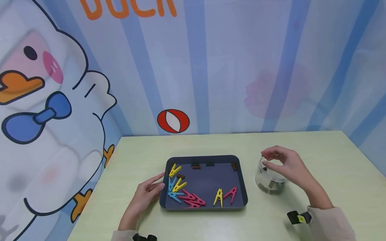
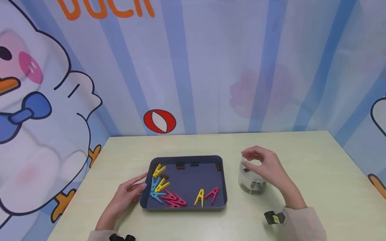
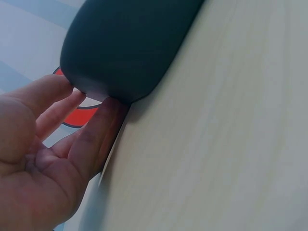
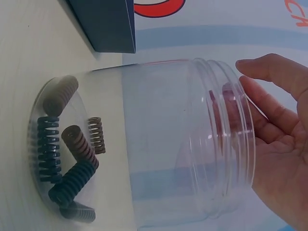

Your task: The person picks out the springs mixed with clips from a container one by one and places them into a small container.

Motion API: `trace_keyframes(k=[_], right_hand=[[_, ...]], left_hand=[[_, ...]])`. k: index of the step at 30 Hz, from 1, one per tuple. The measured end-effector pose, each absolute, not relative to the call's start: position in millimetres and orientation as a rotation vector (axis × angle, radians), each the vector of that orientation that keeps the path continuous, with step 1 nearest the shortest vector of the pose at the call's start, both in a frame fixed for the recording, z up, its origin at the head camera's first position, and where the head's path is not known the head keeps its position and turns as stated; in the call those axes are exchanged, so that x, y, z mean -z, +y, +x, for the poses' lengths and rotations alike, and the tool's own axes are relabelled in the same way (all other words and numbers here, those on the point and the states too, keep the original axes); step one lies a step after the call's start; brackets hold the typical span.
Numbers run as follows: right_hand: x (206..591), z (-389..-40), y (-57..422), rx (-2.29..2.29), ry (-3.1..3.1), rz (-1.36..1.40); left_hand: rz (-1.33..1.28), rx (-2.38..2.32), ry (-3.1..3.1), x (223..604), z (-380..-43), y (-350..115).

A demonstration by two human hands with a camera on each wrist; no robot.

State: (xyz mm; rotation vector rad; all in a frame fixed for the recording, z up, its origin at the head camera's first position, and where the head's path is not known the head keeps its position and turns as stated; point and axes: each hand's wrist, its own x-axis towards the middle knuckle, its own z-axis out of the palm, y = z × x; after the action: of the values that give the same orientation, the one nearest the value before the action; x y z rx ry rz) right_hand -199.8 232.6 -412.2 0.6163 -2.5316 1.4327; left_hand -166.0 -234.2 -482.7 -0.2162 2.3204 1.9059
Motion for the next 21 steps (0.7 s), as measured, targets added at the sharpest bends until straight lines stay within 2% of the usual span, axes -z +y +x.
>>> trace_keyframes(k=[21], right_hand=[[408, -208, 205, -1.532, -2.478, 0.728]], left_hand=[[-0.192, -1.918, 2.316, 484, -165, -236]])
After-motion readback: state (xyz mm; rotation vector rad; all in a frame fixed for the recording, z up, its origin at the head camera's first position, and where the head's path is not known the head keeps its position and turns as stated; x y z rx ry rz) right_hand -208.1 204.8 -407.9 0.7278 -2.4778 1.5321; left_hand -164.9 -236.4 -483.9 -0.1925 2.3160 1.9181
